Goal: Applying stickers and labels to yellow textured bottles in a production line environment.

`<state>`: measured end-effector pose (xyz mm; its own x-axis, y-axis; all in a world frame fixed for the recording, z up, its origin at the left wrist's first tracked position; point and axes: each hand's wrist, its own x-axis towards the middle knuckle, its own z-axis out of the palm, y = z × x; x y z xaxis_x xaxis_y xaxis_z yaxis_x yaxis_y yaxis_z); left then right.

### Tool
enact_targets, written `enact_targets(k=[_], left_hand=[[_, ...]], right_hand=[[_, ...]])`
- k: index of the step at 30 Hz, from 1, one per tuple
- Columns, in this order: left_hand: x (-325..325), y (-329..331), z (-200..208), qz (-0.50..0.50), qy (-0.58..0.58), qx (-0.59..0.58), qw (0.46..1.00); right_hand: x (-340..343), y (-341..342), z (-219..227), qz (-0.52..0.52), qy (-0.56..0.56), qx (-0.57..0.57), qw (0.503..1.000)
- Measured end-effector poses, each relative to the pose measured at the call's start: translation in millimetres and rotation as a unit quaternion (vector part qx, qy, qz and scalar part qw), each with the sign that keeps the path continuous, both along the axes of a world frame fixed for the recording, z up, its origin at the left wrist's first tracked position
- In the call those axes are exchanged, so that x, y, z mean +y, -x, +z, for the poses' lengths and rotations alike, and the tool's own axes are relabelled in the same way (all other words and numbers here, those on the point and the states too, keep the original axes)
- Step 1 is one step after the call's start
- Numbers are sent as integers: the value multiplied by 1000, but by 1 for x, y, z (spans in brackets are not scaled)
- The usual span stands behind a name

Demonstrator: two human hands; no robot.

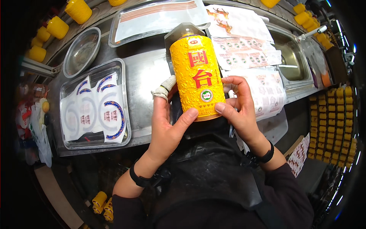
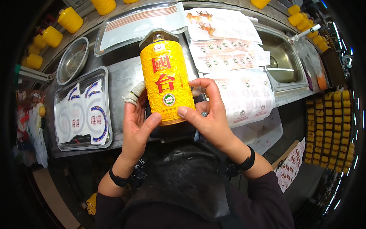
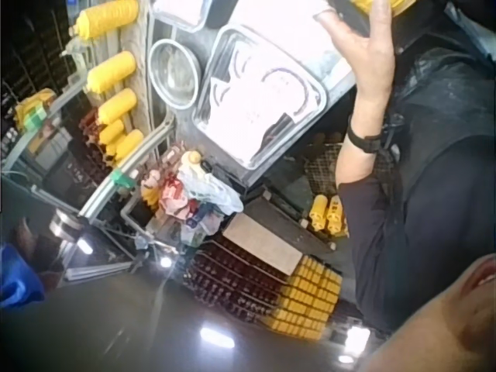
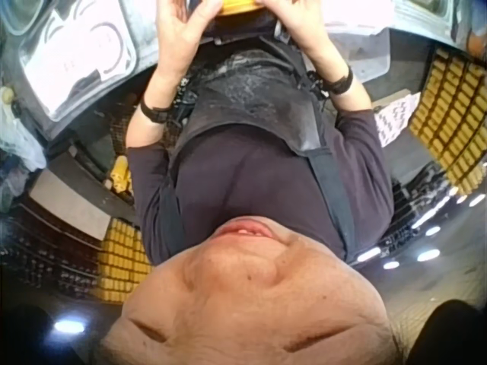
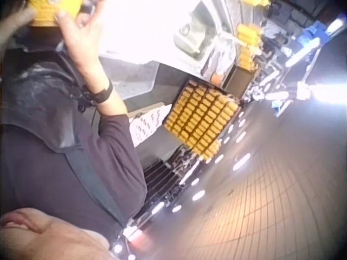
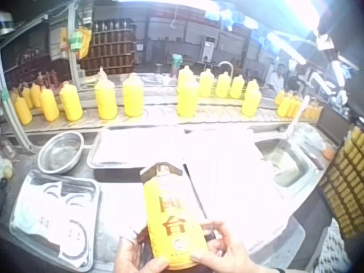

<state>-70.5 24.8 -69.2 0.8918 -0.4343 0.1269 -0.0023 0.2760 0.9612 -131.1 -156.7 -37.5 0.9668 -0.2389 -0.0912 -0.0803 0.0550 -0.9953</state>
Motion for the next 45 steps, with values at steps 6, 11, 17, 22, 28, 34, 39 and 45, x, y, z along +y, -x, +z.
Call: enact_targets(k=[6, 11, 17, 22, 28, 34, 39, 45], left_hand=[[-1, 0, 2, 3, 1, -7, 1000], [-2, 1, 1, 1, -11, -1, 1000], [-2, 1, 1, -4, -7, 0, 1000], [-1, 1, 2, -7, -8, 12, 1000], [-2, 1, 5, -17, -5, 19, 1000], [-6, 2, 7, -8, -29, 14, 999], [-6, 2, 6, -3, -23, 17, 1000], [-7, 4, 6, -5, -19, 22, 1000]], right_hand=[[2, 0, 1, -9, -12, -3, 1000], [0, -1, -2, -5, 0, -12, 1000], [-3, -1, -3, 6, 3, -17, 1000], [-5, 1, -7, 15, -3, -21, 1000], [-4, 0, 0, 21, -41, -28, 999], [-10, 0, -1, 25, -33, -35, 999], [-18, 0, -6, 35, -120, -17, 992], [-17, 1, -10, 37, -82, -23, 996]])
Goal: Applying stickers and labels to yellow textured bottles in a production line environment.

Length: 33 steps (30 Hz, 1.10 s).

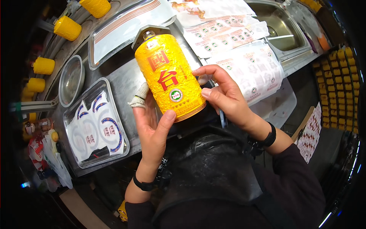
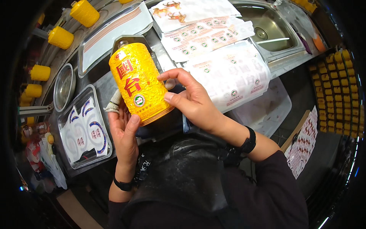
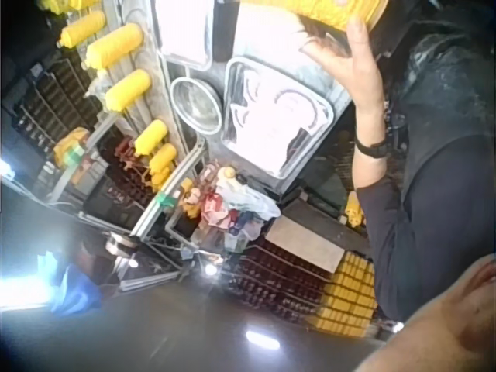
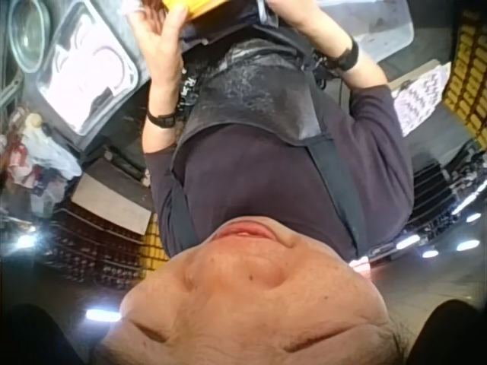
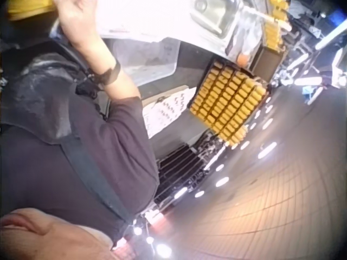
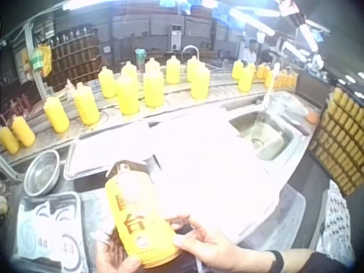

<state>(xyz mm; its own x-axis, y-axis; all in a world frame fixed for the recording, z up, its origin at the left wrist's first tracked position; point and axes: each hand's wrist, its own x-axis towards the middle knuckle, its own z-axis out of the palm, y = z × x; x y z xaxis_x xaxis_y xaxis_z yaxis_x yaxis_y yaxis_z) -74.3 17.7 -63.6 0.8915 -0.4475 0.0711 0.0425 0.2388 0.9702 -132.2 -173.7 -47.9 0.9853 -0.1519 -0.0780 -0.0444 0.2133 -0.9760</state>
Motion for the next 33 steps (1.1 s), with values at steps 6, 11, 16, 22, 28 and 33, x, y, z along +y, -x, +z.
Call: enact_targets(k=[6, 11, 16, 22, 28, 33], left_hand=[[-1, 2, 4, 2, -7, 8, 1000], [-3, 2, 5, 6, -9, 7, 1000], [-3, 2, 4, 9, -1, 5, 1000], [0, 1, 0, 18, 3, -10, 1000], [8, -7, -4, -24, 47, 20, 998], [10, -5, -7, -11, 43, 19, 999]], right_hand=[[-1, 1, 1, 3, 53, -15, 998], [-2, 0, 1, 7, 53, 3, 999], [2, 0, 1, -12, 38, -22, 999], [0, 1, 1, 4, 48, -19, 999], [4, 1, 5, 6, 26, -11, 1000], [7, 0, 8, -1, 45, -7, 999]])
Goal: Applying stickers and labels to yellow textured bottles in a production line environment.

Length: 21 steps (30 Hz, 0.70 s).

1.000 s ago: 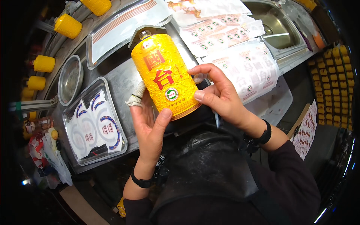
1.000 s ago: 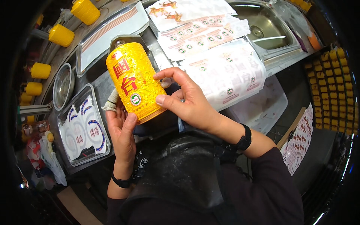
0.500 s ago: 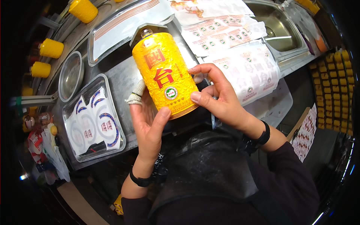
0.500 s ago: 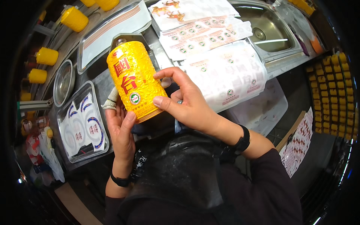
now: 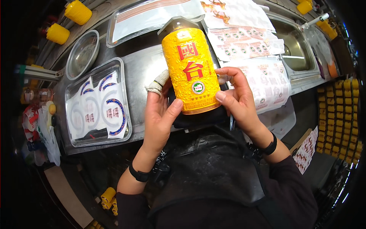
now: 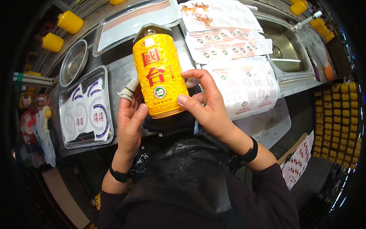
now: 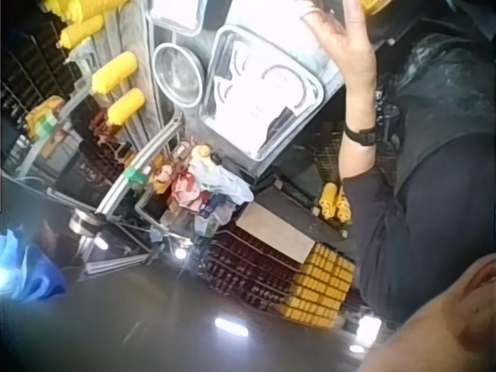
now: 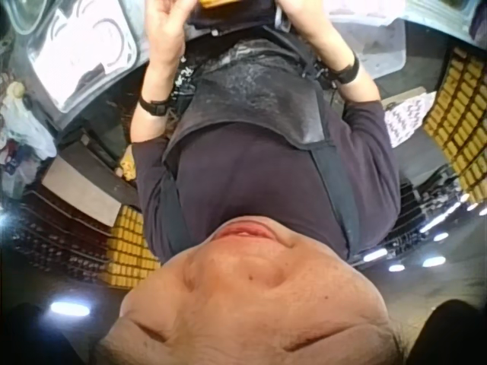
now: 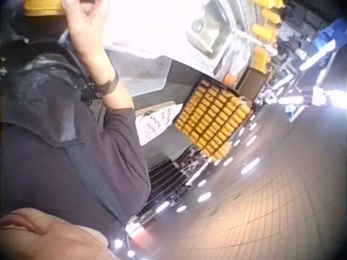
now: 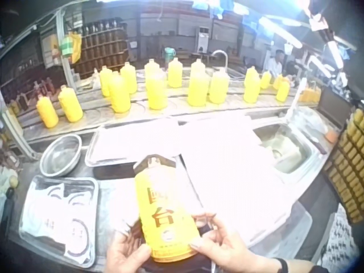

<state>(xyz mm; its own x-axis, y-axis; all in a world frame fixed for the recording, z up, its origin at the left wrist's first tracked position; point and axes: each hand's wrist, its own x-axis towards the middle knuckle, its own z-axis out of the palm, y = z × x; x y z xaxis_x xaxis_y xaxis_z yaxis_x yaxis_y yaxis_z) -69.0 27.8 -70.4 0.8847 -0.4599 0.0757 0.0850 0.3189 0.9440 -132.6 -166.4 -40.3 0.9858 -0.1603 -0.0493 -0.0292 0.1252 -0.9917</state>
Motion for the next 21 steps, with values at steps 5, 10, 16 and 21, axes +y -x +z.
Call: enact_targets(k=[5, 10, 16, 21], left_hand=[[-3, 0, 0, -2, -11, -29, 1000], [-4, 1, -1, 5, -10, -32, 999], [-2, 2, -3, 9, -9, -29, 999], [-2, 2, 0, 3, 8, 15, 1000]], right_hand=[[1, 0, -8, -16, 20, -2, 1000], [5, 0, -6, -30, 24, -2, 999], [5, 0, -10, -26, 23, 3, 999], [5, 1, -8, -26, 21, -4, 999]])
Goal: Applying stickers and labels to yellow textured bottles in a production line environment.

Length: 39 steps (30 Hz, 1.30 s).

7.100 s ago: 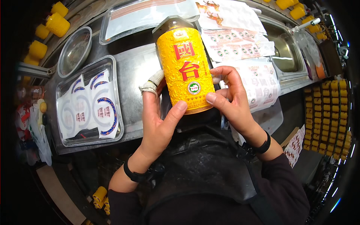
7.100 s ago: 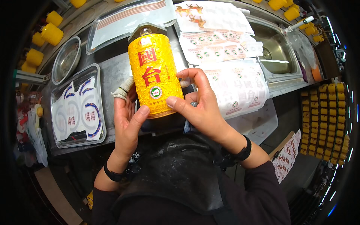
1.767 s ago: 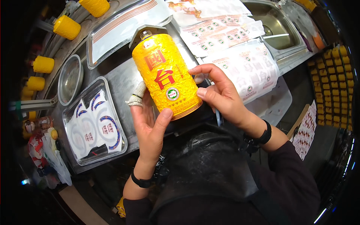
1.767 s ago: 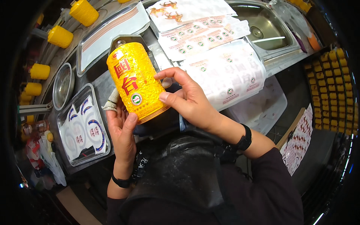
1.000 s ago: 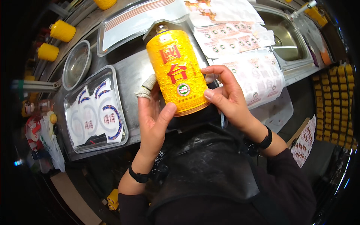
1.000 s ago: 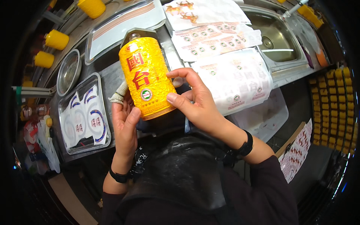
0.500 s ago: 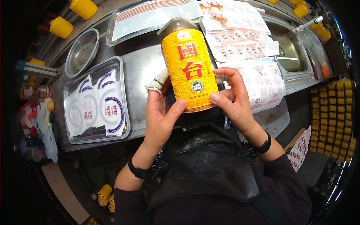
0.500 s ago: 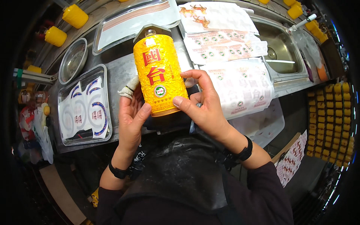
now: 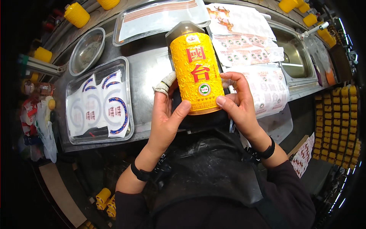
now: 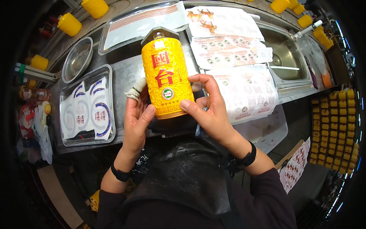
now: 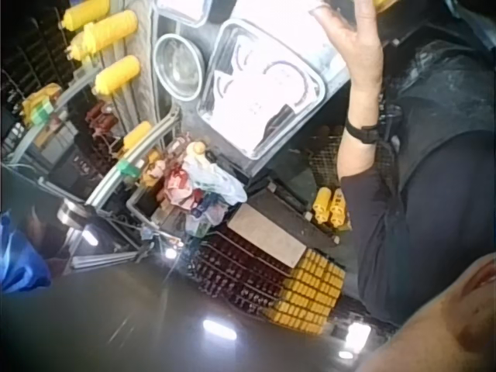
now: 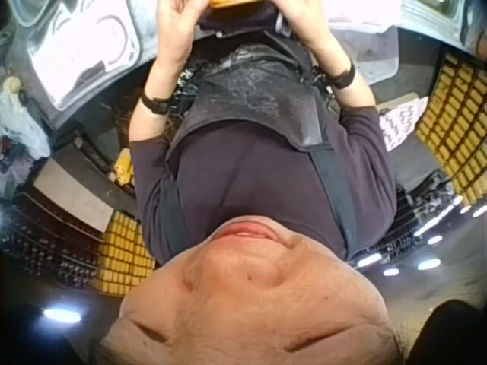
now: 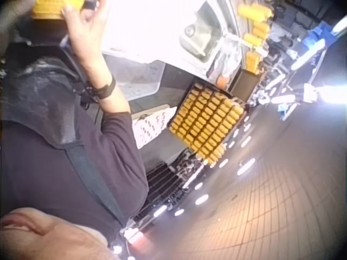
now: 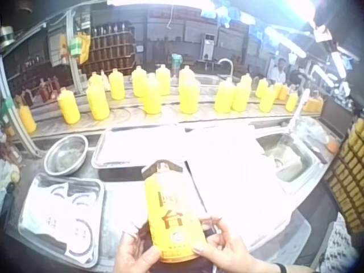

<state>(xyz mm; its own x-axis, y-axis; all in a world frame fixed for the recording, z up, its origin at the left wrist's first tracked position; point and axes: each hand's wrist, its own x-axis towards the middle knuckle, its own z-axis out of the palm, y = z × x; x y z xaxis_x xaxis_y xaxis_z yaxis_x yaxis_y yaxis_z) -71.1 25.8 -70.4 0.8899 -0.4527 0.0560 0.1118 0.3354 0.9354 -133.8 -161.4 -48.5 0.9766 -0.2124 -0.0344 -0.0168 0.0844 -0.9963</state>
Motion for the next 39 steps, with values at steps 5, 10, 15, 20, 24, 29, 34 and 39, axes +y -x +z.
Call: enact_targets(k=[5, 10, 15, 20, 24, 29, 34, 39], left_hand=[[-3, 1, -1, 9, -24, -54, 998], [-3, 1, -2, 10, -26, -57, 998], [-1, 0, -3, 1, -24, -59, 998], [2, -1, -7, 0, 5, -7, 1000], [1, 0, -4, 0, 10, -22, 1000], [0, 0, -6, -4, -11, -47, 999], [3, 0, -7, 0, -10, -32, 999], [1, 1, -11, 17, 13, -26, 999]], right_hand=[[-1, -1, 1, 1, -4, -2, 1000], [0, -2, -1, -1, -1, -8, 1000], [-1, 0, -1, 3, 0, -2, 1000], [1, 0, 10, 5, -4, 21, 1000], [0, 0, 10, 12, -13, 31, 999], [-2, 0, 7, 15, 5, 28, 999], [1, -1, 7, 11, 16, 16, 1000], [3, -1, 7, 3, 2, 20, 1000]])
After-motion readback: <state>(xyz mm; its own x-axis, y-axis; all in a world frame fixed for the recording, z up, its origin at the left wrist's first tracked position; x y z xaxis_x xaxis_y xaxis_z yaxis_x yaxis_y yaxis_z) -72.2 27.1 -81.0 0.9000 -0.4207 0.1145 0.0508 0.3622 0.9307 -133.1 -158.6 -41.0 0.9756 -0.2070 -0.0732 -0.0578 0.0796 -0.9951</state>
